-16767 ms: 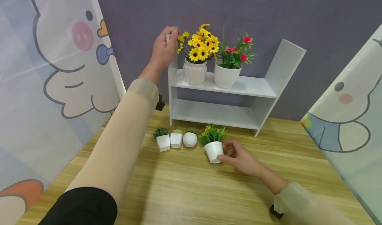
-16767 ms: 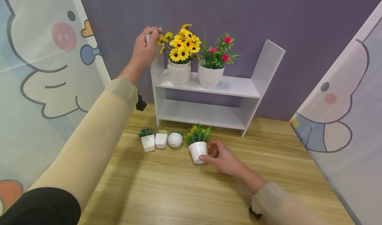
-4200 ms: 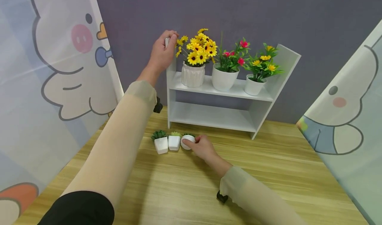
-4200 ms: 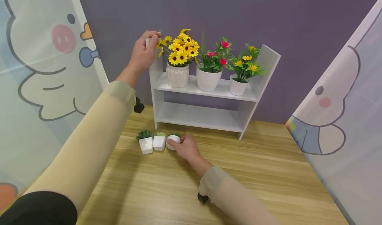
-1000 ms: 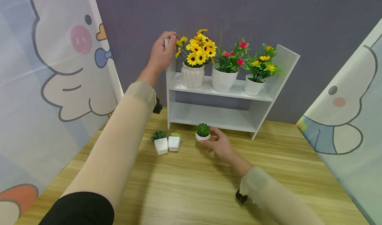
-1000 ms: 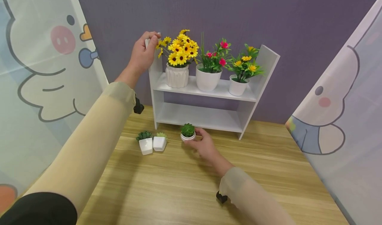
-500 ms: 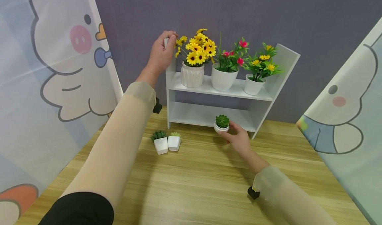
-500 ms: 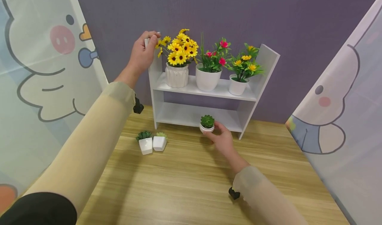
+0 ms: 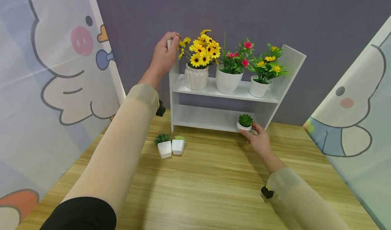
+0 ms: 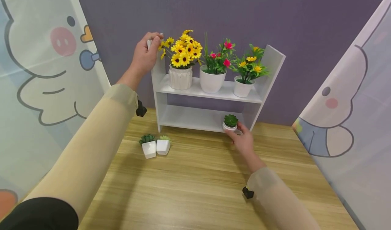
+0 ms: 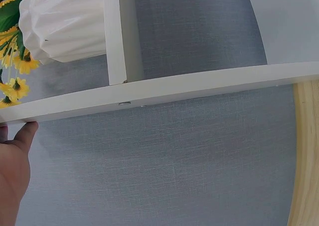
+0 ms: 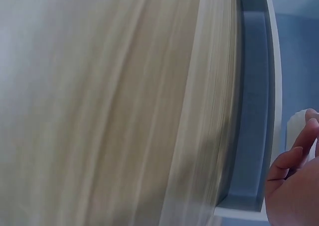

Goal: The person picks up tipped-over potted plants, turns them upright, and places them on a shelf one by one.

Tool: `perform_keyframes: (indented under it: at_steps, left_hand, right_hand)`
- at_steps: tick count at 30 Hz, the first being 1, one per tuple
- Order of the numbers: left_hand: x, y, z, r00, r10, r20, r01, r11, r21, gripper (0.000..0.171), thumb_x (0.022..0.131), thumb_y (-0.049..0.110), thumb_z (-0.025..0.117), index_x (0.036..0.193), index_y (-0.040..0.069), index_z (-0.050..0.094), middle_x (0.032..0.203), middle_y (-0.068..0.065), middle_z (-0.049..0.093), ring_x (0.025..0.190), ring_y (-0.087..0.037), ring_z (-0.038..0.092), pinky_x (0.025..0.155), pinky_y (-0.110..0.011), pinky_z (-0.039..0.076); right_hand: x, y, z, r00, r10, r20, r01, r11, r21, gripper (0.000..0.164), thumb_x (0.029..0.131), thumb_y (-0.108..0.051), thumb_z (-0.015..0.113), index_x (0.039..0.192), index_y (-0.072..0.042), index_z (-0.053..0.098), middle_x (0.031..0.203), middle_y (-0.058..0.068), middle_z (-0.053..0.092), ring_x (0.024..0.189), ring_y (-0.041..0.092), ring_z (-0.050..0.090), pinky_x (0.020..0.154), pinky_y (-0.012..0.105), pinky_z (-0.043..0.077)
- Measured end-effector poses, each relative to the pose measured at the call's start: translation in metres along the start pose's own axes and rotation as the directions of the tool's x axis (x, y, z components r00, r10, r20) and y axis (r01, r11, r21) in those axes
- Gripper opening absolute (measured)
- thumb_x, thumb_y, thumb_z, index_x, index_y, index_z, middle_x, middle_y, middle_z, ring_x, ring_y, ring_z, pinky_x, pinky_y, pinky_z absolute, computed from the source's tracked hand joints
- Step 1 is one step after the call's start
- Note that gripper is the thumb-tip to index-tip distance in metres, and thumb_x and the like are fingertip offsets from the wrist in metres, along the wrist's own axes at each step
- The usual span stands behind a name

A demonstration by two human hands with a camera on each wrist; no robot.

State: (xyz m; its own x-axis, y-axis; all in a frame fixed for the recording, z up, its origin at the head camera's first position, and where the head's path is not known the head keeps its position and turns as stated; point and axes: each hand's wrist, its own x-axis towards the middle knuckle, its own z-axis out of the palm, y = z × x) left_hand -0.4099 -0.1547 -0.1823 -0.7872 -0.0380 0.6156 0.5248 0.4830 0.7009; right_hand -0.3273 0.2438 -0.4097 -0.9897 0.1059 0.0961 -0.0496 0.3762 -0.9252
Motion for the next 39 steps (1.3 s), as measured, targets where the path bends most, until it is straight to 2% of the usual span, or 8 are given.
perform_keyframes:
  at_steps: [3,11,19,26,39]
  left_hand:
    - [0.000,-0.001,0.000,1.000,0.004,-0.001,-0.004,1.000,-0.007,0.046,0.119,0.045,0.042,0.149,0.015,0.060,0.164,0.002,0.054,0.140,-0.017,0.056,0.119,-0.034,0.046]
    - [0.000,0.000,0.000,1.000,0.008,0.001,-0.008,1.000,-0.021,0.046,0.119,0.044,0.042,0.149,0.014,0.060,0.162,0.000,0.055,0.136,-0.017,0.057,0.117,-0.034,0.047]
    - [0.001,0.001,-0.002,1.000,0.007,-0.004,-0.007,1.000,-0.012,0.047,0.119,0.044,0.041,0.150,0.015,0.059,0.162,0.000,0.055,0.139,-0.018,0.056,0.119,-0.034,0.047]
    - [0.001,0.000,0.000,1.000,-0.013,0.004,0.013,1.000,0.000,0.047,0.118,0.047,0.042,0.150,0.017,0.059,0.158,-0.001,0.057,0.136,-0.018,0.056,0.117,-0.034,0.048]
    - [0.000,-0.001,0.000,1.000,0.002,-0.002,-0.002,1.000,-0.006,0.047,0.118,0.046,0.042,0.149,0.016,0.060,0.157,-0.002,0.058,0.134,-0.018,0.057,0.115,-0.034,0.048]
  right_hand:
    - [0.004,0.003,-0.005,1.000,0.013,-0.015,-0.014,1.000,-0.005,0.083,0.101,-0.024,0.081,0.167,0.004,0.038,0.167,0.029,0.045,0.065,0.002,0.059,0.061,0.018,0.054]
    - [0.011,0.006,-0.010,0.998,0.041,-0.041,-0.041,0.999,-0.004,0.084,0.103,-0.024,0.079,0.168,0.005,0.034,0.170,0.031,0.042,0.055,0.001,0.056,0.056,0.019,0.053]
    - [0.016,0.007,-0.006,0.993,0.050,-0.107,-0.053,0.998,-0.027,0.088,0.103,-0.027,0.079,0.169,0.005,0.031,0.168,0.030,0.044,0.052,0.004,0.058,0.052,0.021,0.053]
    - [0.015,0.008,-0.002,0.989,0.066,-0.136,-0.067,0.998,-0.001,0.086,0.103,-0.025,0.078,0.168,0.006,0.031,0.167,0.032,0.045,0.048,0.003,0.057,0.048,0.021,0.052]
    - [0.016,0.010,-0.002,0.991,0.062,-0.120,-0.060,0.998,0.019,0.083,0.105,-0.024,0.077,0.169,0.003,0.032,0.165,0.031,0.048,0.050,0.002,0.060,0.050,0.022,0.055]
